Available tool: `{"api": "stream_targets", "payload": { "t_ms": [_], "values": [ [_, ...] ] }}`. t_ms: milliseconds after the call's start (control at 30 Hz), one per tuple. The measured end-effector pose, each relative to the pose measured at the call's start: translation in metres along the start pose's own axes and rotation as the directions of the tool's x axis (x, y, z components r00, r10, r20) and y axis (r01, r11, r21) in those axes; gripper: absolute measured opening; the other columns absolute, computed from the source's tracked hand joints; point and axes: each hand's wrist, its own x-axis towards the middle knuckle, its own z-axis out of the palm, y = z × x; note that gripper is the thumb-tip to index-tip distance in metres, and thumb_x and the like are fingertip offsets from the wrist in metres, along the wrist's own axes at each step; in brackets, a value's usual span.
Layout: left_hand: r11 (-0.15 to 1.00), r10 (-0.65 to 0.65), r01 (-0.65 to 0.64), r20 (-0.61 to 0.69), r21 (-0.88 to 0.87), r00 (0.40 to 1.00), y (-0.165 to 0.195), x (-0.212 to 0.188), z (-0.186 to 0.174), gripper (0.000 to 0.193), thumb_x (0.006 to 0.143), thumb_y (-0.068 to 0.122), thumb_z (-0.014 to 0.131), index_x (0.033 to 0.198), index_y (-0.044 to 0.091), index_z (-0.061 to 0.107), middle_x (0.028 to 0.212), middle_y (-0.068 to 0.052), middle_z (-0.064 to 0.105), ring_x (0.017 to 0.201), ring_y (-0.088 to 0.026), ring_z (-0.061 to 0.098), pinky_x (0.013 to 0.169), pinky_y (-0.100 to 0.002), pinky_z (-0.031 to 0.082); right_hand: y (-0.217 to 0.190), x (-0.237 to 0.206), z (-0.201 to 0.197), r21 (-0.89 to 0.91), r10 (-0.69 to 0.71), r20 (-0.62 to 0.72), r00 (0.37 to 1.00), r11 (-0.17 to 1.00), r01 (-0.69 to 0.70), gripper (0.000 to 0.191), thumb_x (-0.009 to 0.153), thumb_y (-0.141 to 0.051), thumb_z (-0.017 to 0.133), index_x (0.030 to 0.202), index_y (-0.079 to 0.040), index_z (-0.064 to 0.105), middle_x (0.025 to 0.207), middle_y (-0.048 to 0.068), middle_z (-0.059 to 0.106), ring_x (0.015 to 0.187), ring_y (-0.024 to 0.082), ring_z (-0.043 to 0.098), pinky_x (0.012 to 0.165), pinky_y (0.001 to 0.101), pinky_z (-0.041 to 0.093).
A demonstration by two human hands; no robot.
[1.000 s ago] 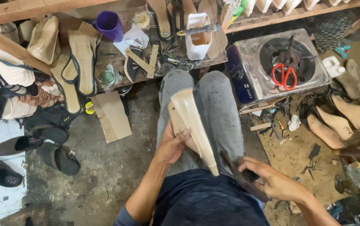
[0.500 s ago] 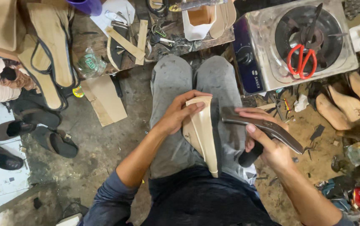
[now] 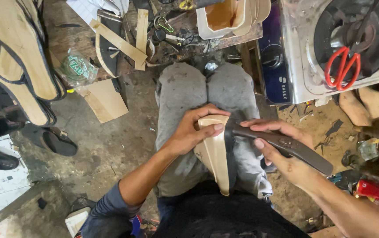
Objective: The person attaches a black rubber sole to a beige shoe upper using a curved metal tool. They press the sole onto the upper, then use the tool to pry and secure the edges along the perimeter. The process is repeated for a second shoe.
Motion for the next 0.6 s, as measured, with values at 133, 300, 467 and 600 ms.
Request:
{"api": "stream_targets", "payload": {
  "t_ms": [133,300,467,600],
  "values": [
    [0.995,0.091,-0.092,0.029,0.034,0.995,-0.005,0.006,-0.012,0.031,0.097,0.011,0.071,0.127,0.0,0.07,0.114,-0.001,0.064,0.107,-0.009,0.061,0.092,-0.023,0.05,-0.018,0.033,-0.012,-0.118,-0.124,0.203,0.971,0.982,0.149,0.024,0.09,-0.002,0.071,0.114,-0.002,0.071,0.12,0.015,0.077,0.097,0.014,0.075,0.078,0.0264,0.062],
    [0.995,0.047,-0.04,0.069,-0.091,0.996,-0.017,0.007,-0.021,0.034,0.095,0.009,0.073,0.128,-0.001,0.067,0.115,-0.001,0.063,0.109,-0.01,0.061,0.093,-0.025,0.052,-0.024,0.066,-0.018,-0.224,0.069,0.296,0.953,0.975,-0.001,0.029,0.077,-0.002,0.074,0.106,-0.006,0.075,0.108,0.009,0.082,0.063,0.008,0.076,0.048,0.0224,0.059],
    [0.996,0.067,-0.065,0.038,-0.053,0.997,-0.012,0.01,-0.018,0.032,0.096,0.01,0.07,0.126,-0.001,0.068,0.118,-0.003,0.069,0.109,-0.01,0.062,0.095,-0.025,0.05,-0.019,0.056,-0.015,-0.23,0.012,0.238,0.971,0.972,0.045,0.024,0.083,-0.005,0.073,0.108,-0.005,0.074,0.108,0.01,0.082,0.057,0.007,0.07,0.047,0.0225,0.057],
    [0.99,0.135,-0.135,-0.017,-0.037,0.991,0.005,-0.006,0.005,0.032,0.096,0.014,0.069,0.125,-0.001,0.069,0.113,-0.005,0.07,0.104,-0.011,0.064,0.093,-0.026,0.051,-0.008,0.014,0.004,0.127,-0.066,0.1,0.993,0.99,0.053,0.021,0.092,-0.008,0.067,0.112,-0.001,0.065,0.121,0.017,0.076,0.05,0.01,0.059,0.044,0.0254,0.053]
  ]
}}
